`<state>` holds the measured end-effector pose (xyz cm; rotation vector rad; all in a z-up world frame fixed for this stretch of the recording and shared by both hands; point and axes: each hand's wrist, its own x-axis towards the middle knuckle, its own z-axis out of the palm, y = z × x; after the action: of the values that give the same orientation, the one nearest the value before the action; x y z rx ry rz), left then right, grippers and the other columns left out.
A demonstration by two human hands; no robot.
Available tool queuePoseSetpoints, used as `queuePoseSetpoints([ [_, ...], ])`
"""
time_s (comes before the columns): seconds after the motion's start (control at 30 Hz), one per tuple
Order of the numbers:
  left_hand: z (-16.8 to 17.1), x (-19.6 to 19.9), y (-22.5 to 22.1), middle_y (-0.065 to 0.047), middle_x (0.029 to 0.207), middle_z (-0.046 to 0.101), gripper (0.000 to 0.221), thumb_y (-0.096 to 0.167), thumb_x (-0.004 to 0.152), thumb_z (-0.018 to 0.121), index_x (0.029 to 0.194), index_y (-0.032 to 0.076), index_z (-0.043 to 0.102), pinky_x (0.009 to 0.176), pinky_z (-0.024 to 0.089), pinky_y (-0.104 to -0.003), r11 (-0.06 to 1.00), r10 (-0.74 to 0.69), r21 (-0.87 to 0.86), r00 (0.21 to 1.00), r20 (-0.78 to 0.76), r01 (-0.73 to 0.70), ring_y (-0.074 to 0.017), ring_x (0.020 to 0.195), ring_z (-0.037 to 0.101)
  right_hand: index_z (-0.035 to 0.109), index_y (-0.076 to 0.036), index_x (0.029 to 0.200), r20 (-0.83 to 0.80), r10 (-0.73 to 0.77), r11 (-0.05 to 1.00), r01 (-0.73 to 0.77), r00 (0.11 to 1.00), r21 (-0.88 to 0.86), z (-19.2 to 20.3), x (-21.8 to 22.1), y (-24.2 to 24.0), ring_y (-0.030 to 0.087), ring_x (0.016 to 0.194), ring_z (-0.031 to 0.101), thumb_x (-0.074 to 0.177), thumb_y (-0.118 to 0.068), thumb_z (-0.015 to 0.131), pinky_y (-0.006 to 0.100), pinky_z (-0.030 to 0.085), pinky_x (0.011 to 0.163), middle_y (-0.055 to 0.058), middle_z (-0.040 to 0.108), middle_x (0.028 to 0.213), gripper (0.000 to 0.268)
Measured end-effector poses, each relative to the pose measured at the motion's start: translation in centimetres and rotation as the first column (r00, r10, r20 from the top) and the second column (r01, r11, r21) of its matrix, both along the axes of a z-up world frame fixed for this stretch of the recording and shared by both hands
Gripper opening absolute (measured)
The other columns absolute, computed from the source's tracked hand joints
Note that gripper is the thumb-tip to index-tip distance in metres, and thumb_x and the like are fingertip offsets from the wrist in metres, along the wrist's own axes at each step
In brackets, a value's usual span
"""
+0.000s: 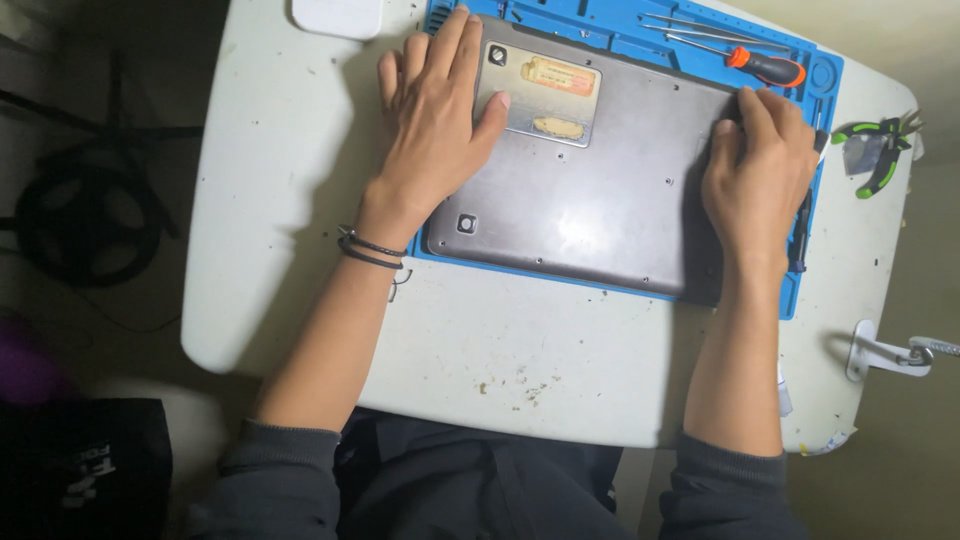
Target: Connecting internal ribbon cables and then closing and screwing the back cover of a laptop
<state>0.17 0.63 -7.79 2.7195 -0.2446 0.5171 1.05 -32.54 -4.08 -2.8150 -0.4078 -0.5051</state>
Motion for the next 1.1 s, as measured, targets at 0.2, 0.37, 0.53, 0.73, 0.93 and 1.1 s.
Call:
queuePoseSetpoints([
  [0.2,0.5,0.2,-0.7,-0.016,0.151,0.051,0.058,0.035,0.1,0.063,0.142,-0.004,0.056,0.095,0.037,-0.053,0.995,0.0,0.098,0.998,0.066,-0.006,-0.0336,0.112,0.05,0.062,0.008,0.138,0.057,0.064,0.995,-0.06,0.996,-0.082,-0.5,-0.1,-0.8,0.046,0.123,0.056,0.109,-0.004,0.052,0.053,0.041,0.095,0.028,0.064,0.131,0.033],
  [0.37,0.9,-0.3,-0.7,-0.014,0.142,0.053,0.059,0.033,0.097,0.065,0.144,0.0,0.051,0.085,0.036,-0.046,0.998,0.02,0.058,0.999,0.048,-0.023,-0.0336,0.106,0.05,0.059,0.007,0.144,-0.099,0.05,0.995,-0.04,0.994,0.096,0.1,-0.5,-1.7,0.045,0.129,0.049,0.109,-0.004,0.054,0.051,0.035,0.104,0.03,0.054,0.144,0.038],
  [0.53,0.2,-0.8,-1.2,-0.017,0.122,0.049,0.062,0.033,0.099,0.067,0.148,0.003,0.043,0.084,0.04,-0.049,0.997,0.03,-0.075,0.999,-0.024,-0.032,-0.0374,0.104,0.048,0.058,0.004,0.136,-0.277,-0.202,0.932,0.271,0.939,0.239,-1.2,-0.8,-4.7,0.036,0.11,0.057,0.106,-0.017,0.058,0.045,0.045,0.097,0.02,0.056,0.121,0.037],
  [0.73,1.1,-1.2,-2.3,-0.017,0.118,0.045,0.058,0.029,0.091,0.071,0.138,0.007,0.046,0.083,0.04,-0.049,0.984,0.018,-0.177,0.998,0.056,-0.008,-0.0379,0.101,0.046,0.065,-0.009,0.117,-0.611,-0.137,0.72,0.502,0.78,0.479,0.9,-0.4,-4.9,0.01,0.094,0.061,0.105,-0.017,0.056,0.027,0.05,0.083,0.0,0.068,0.104,0.017],
  [0.93,1.2,-1.4,-2.6,-0.018,0.121,0.044,0.053,0.025,0.091,0.07,0.136,0.007,0.049,0.084,0.04,-0.049,0.978,0.027,-0.209,0.997,0.071,-0.011,-0.0382,0.103,0.045,0.059,-0.013,0.115,-0.733,-0.088,0.598,0.624,0.675,0.503,1.7,0.2,-5.9,0.003,0.066,0.045,0.105,-0.019,0.062,0.023,0.033,0.057,-0.005,0.055,0.087,0.012],
  [1.1,1.5,-1.6,-2.7,-0.019,0.122,0.044,0.054,0.024,0.093,0.069,0.139,0.006,0.047,0.089,0.04,-0.052,0.98,-0.003,-0.199,0.998,0.065,0.016,-0.0403,0.103,0.044,0.053,-0.015,0.1,-0.777,-0.058,0.657,0.61,0.626,0.443,3.1,-0.1,-6.0,0.002,0.045,0.021,0.11,-0.019,0.058,0.026,0.01,0.035,-0.007,0.036,0.068,0.011],
])
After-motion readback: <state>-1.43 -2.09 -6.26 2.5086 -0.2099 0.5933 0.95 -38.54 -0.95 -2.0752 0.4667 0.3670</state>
